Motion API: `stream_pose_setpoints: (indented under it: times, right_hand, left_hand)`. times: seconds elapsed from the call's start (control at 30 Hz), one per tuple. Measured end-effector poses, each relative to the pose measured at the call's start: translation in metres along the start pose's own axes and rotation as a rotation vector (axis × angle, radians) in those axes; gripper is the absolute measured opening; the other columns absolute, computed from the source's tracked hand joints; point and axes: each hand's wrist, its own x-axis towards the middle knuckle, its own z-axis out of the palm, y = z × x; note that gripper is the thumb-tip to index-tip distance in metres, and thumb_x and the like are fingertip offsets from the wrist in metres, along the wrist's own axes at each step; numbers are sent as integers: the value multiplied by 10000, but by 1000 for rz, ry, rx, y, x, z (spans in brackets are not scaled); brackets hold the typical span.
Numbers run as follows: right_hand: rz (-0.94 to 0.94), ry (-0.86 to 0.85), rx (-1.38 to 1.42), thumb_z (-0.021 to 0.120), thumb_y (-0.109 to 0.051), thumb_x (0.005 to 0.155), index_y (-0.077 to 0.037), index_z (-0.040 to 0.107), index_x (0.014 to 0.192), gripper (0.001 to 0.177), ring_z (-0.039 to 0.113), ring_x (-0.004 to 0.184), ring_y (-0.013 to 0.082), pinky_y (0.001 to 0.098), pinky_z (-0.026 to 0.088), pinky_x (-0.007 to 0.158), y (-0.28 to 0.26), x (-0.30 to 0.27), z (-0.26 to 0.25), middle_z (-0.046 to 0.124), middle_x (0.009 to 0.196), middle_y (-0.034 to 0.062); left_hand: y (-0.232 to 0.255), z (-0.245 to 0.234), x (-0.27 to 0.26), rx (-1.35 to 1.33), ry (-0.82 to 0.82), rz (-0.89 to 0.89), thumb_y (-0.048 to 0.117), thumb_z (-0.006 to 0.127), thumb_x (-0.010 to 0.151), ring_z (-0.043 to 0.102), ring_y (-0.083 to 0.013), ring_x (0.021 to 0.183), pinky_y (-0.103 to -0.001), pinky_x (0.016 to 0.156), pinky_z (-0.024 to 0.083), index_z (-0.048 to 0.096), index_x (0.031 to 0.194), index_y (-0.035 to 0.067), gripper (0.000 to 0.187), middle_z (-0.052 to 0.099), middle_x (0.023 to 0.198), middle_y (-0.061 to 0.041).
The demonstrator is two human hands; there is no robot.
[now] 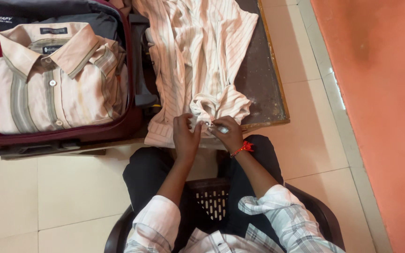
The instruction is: The person folds a white striped shirt and a red shirt on a table before placing them into a suitcase.
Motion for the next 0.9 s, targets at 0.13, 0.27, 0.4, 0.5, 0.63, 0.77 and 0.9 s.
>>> stream_pose_setpoints:
  times: [0.13, 0.27, 0.4, 0.5, 0.63, 0.77, 0.9]
  right_hand:
    - [-82, 35, -16, 859, -80, 784, -49, 749, 1018, 261, 704, 979, 174, 290, 565, 870, 3, -2, 4, 700, 1095, 68]
    - [-104, 20, 11, 819, -60, 791, -57, 748, 1033, 252, 706, 1026, 166, 296, 571, 906, 11, -7, 3, 691, 1131, 61]
    - [-152, 7, -37, 885, -82, 771, -64, 768, 969, 230, 682, 1065, 198, 327, 552, 917, 12, -4, 2, 701, 1116, 69]
    - [-74, -36, 50, 883, -99, 762, -68, 767, 964, 234, 687, 1024, 188, 316, 564, 872, 12, -4, 3, 692, 1107, 69]
    - [-70, -48, 63, 881, -104, 756, -73, 771, 963, 236, 692, 1000, 178, 311, 568, 860, 12, -3, 3, 696, 1090, 65]
    - [-26, -28, 41, 879, -112, 753, -83, 769, 955, 232, 693, 980, 190, 322, 576, 835, 5, -4, 4, 691, 1095, 57]
    - [-334, 133, -193, 866, -74, 680, -84, 733, 878, 238, 674, 1054, 271, 373, 533, 913, -19, -8, 5, 718, 1113, 68]
  left_hand:
    - [24, -7, -12, 73, -120, 98, 194, 797, 898, 660, -282, 900, -406, 742, 533, 700, 1100, 76, 253, 640, 1072, -117]
    - [5, 12, -11, 69, -116, 17, 195, 817, 839, 686, -292, 855, -403, 730, 546, 709, 1110, 26, 337, 673, 1004, -146]
    - [-27, 22, -6, -59, -132, -23, 245, 848, 812, 742, -260, 793, -356, 711, 581, 757, 1018, 17, 321, 737, 918, -152]
    - [-41, 14, 0, -128, -210, -92, 233, 811, 850, 761, -231, 771, -334, 705, 585, 769, 1034, 19, 286, 767, 891, -152]
    - [-34, 6, 2, -166, -244, -140, 245, 792, 876, 763, -204, 767, -315, 708, 579, 781, 1028, 27, 265, 785, 873, -150]
    - [-17, 1, 1, -42, -201, -89, 240, 770, 880, 760, -241, 752, -343, 701, 580, 778, 984, 35, 230, 770, 845, -149]
    - [2, 1, -8, 94, -66, 31, 208, 749, 871, 738, -297, 755, -389, 690, 566, 767, 908, 32, 181, 748, 860, -145]
